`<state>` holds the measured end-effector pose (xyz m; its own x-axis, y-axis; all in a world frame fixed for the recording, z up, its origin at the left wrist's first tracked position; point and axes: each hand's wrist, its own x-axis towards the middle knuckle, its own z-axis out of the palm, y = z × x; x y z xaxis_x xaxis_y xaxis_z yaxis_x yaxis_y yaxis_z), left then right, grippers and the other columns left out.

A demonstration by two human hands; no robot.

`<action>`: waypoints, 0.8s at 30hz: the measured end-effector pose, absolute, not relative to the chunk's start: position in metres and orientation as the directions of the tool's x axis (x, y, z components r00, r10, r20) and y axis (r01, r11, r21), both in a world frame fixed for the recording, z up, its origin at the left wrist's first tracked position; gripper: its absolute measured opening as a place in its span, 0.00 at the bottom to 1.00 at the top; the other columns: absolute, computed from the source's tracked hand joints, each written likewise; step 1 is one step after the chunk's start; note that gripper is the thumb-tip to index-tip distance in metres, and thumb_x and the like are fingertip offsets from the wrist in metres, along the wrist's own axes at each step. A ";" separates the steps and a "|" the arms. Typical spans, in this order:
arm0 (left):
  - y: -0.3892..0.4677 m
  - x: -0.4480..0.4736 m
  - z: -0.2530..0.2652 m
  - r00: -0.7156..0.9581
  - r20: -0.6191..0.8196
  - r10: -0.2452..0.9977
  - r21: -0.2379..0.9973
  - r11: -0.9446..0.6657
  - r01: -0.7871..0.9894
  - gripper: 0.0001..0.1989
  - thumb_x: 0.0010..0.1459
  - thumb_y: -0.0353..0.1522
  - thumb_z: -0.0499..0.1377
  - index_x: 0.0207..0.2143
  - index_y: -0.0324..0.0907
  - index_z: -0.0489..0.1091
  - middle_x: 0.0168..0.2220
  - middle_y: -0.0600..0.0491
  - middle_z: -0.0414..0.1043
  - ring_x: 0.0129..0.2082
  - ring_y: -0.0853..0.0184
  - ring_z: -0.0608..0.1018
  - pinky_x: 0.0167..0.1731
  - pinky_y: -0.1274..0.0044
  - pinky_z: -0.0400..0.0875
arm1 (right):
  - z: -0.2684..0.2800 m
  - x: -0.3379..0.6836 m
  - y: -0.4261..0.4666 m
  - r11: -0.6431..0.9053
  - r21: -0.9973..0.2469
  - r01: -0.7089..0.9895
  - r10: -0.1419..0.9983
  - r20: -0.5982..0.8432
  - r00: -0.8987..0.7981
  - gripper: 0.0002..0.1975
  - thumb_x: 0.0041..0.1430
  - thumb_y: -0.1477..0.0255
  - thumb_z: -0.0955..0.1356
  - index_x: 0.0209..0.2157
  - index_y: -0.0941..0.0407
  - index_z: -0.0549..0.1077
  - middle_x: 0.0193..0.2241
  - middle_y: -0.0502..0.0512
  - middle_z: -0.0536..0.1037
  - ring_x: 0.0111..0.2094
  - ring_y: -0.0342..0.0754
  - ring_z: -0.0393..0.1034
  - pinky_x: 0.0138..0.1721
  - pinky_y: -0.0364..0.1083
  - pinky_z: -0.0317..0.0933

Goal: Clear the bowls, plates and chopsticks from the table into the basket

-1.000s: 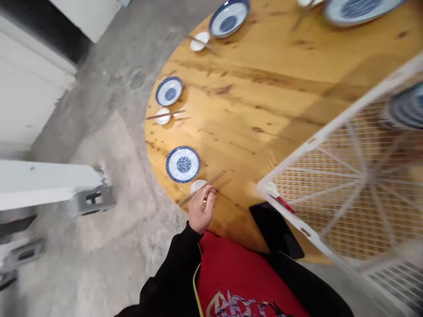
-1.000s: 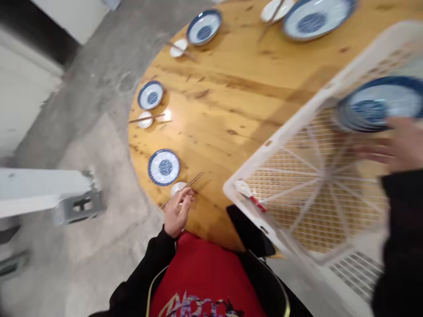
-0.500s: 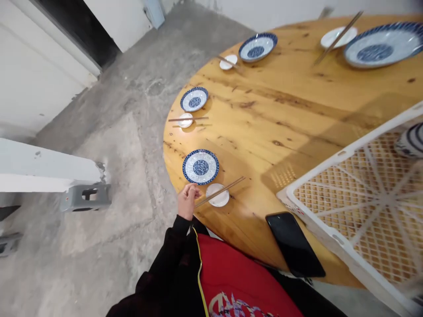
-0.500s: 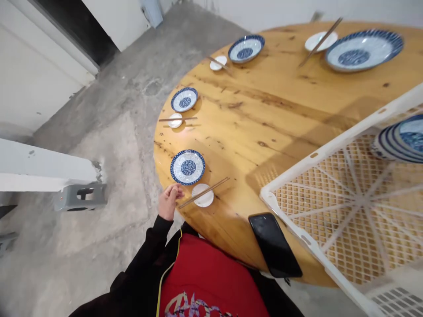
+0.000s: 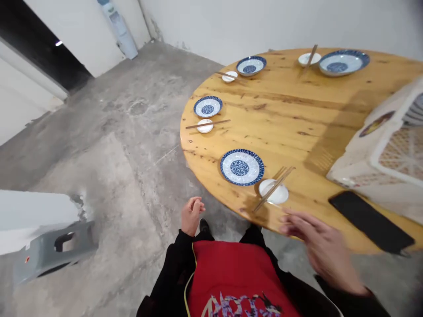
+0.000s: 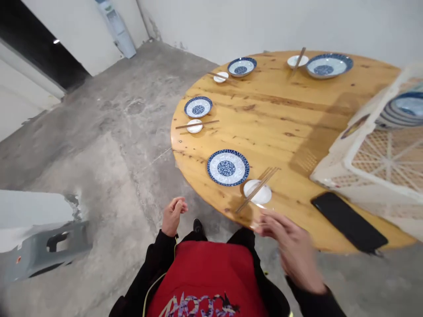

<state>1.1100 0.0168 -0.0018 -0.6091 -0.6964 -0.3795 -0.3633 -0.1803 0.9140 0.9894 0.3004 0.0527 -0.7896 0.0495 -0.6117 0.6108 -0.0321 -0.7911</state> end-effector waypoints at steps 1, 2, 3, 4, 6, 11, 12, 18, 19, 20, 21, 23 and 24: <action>0.007 1.120 -0.001 -0.609 -0.388 -0.692 0.910 -0.180 -0.375 0.21 0.57 0.48 0.63 0.39 0.39 0.77 0.30 0.51 0.79 0.27 0.69 0.81 0.32 0.77 0.73 | 0.048 1.004 0.273 -0.047 -0.776 0.629 -0.044 -0.627 -0.777 0.15 0.38 0.65 0.82 0.30 0.55 0.83 0.30 0.61 0.82 0.24 0.50 0.74 0.23 0.45 0.73; -0.001 1.128 -0.001 -0.614 -0.401 -0.680 0.904 -0.185 -0.386 0.22 0.57 0.48 0.63 0.40 0.38 0.77 0.31 0.51 0.79 0.28 0.69 0.81 0.33 0.77 0.73 | 0.043 1.015 0.248 -0.051 -0.729 0.682 -0.109 -0.675 -0.730 0.15 0.37 0.67 0.81 0.29 0.56 0.83 0.29 0.62 0.82 0.23 0.48 0.74 0.22 0.44 0.72; -0.007 1.133 -0.001 -0.621 -0.415 -0.664 0.898 -0.191 -0.396 0.22 0.57 0.48 0.63 0.40 0.38 0.77 0.31 0.51 0.79 0.28 0.69 0.81 0.33 0.77 0.73 | 0.038 1.023 0.227 -0.063 -0.688 0.723 -0.159 -0.708 -0.688 0.14 0.37 0.69 0.80 0.29 0.58 0.83 0.28 0.62 0.82 0.22 0.47 0.74 0.22 0.42 0.71; -0.011 1.136 -0.001 -0.634 -0.426 -0.646 0.894 -0.194 -0.403 0.22 0.58 0.48 0.63 0.40 0.38 0.77 0.31 0.50 0.78 0.28 0.69 0.81 0.33 0.77 0.73 | 0.033 1.029 0.210 -0.075 -0.643 0.763 -0.190 -0.741 -0.643 0.12 0.39 0.70 0.80 0.29 0.58 0.82 0.27 0.62 0.82 0.21 0.46 0.74 0.21 0.41 0.70; -0.017 1.137 -0.003 -0.669 -0.426 -0.609 0.897 -0.189 -0.400 0.22 0.58 0.48 0.62 0.41 0.38 0.77 0.31 0.50 0.79 0.28 0.68 0.81 0.33 0.77 0.73 | 0.023 1.033 0.186 -0.115 -0.596 0.795 -0.178 -0.775 -0.606 0.07 0.45 0.74 0.77 0.30 0.59 0.82 0.27 0.61 0.83 0.21 0.45 0.74 0.21 0.40 0.70; -0.032 1.126 -0.008 -0.735 -0.405 -0.544 0.910 -0.163 -0.382 0.20 0.60 0.47 0.61 0.41 0.39 0.77 0.31 0.50 0.78 0.29 0.67 0.81 0.33 0.76 0.73 | -0.003 1.010 0.156 -0.270 -0.612 0.743 -0.020 -0.768 -0.640 0.05 0.58 0.79 0.70 0.31 0.58 0.79 0.29 0.59 0.84 0.23 0.45 0.77 0.22 0.38 0.71; -0.039 1.122 -0.008 -0.738 -0.403 -0.541 0.910 -0.154 -0.384 0.20 0.60 0.47 0.61 0.40 0.39 0.77 0.30 0.51 0.78 0.28 0.67 0.81 0.33 0.76 0.73 | -0.010 1.003 0.150 -0.303 -0.617 0.726 0.003 -0.762 -0.647 0.05 0.60 0.78 0.70 0.31 0.57 0.78 0.29 0.59 0.84 0.24 0.45 0.78 0.23 0.38 0.71; -0.094 1.076 0.003 -0.758 -0.362 -0.543 0.918 -0.065 -0.392 0.19 0.61 0.46 0.60 0.42 0.39 0.77 0.32 0.50 0.78 0.30 0.67 0.81 0.35 0.76 0.75 | -0.056 0.969 0.119 -0.455 -0.643 0.616 0.105 -0.725 -0.680 0.06 0.61 0.77 0.70 0.30 0.55 0.75 0.29 0.56 0.83 0.26 0.45 0.79 0.25 0.38 0.73; -0.104 1.064 0.005 -0.761 -0.361 -0.539 0.916 -0.049 -0.399 0.19 0.61 0.46 0.61 0.41 0.39 0.77 0.32 0.50 0.78 0.29 0.67 0.81 0.35 0.76 0.74 | -0.063 0.966 0.114 -0.480 -0.653 0.586 0.138 -0.715 -0.685 0.06 0.59 0.77 0.71 0.29 0.54 0.74 0.28 0.55 0.82 0.26 0.45 0.79 0.25 0.38 0.73; -0.114 1.051 0.008 -0.767 -0.362 -0.530 0.913 -0.035 -0.407 0.19 0.61 0.46 0.61 0.41 0.39 0.77 0.32 0.51 0.78 0.29 0.68 0.81 0.35 0.76 0.74 | -0.069 0.962 0.110 -0.500 -0.664 0.556 0.179 -0.707 -0.684 0.06 0.57 0.76 0.72 0.28 0.54 0.72 0.27 0.54 0.82 0.26 0.46 0.80 0.26 0.39 0.73; -0.123 1.038 0.010 -0.774 -0.365 -0.517 0.910 -0.020 -0.415 0.19 0.61 0.46 0.61 0.41 0.39 0.77 0.32 0.51 0.78 0.29 0.68 0.80 0.34 0.76 0.74 | -0.074 0.959 0.106 -0.516 -0.674 0.529 0.225 -0.703 -0.675 0.07 0.55 0.76 0.73 0.27 0.54 0.72 0.26 0.53 0.81 0.26 0.46 0.80 0.26 0.39 0.74; -0.140 1.012 0.014 -0.792 -0.375 -0.481 0.902 0.008 -0.432 0.19 0.60 0.46 0.61 0.41 0.39 0.77 0.31 0.51 0.77 0.28 0.68 0.80 0.34 0.77 0.73 | -0.082 0.953 0.099 -0.526 -0.687 0.501 0.309 -0.703 -0.640 0.07 0.52 0.74 0.73 0.27 0.54 0.72 0.24 0.51 0.79 0.24 0.48 0.79 0.25 0.41 0.74; -0.148 1.000 0.015 -0.800 -0.382 -0.462 0.898 0.021 -0.440 0.20 0.60 0.47 0.62 0.40 0.39 0.77 0.31 0.52 0.78 0.28 0.69 0.80 0.34 0.77 0.73 | -0.086 0.950 0.097 -0.522 -0.694 0.496 0.347 -0.704 -0.620 0.06 0.50 0.73 0.74 0.28 0.54 0.72 0.23 0.51 0.79 0.23 0.48 0.78 0.24 0.42 0.74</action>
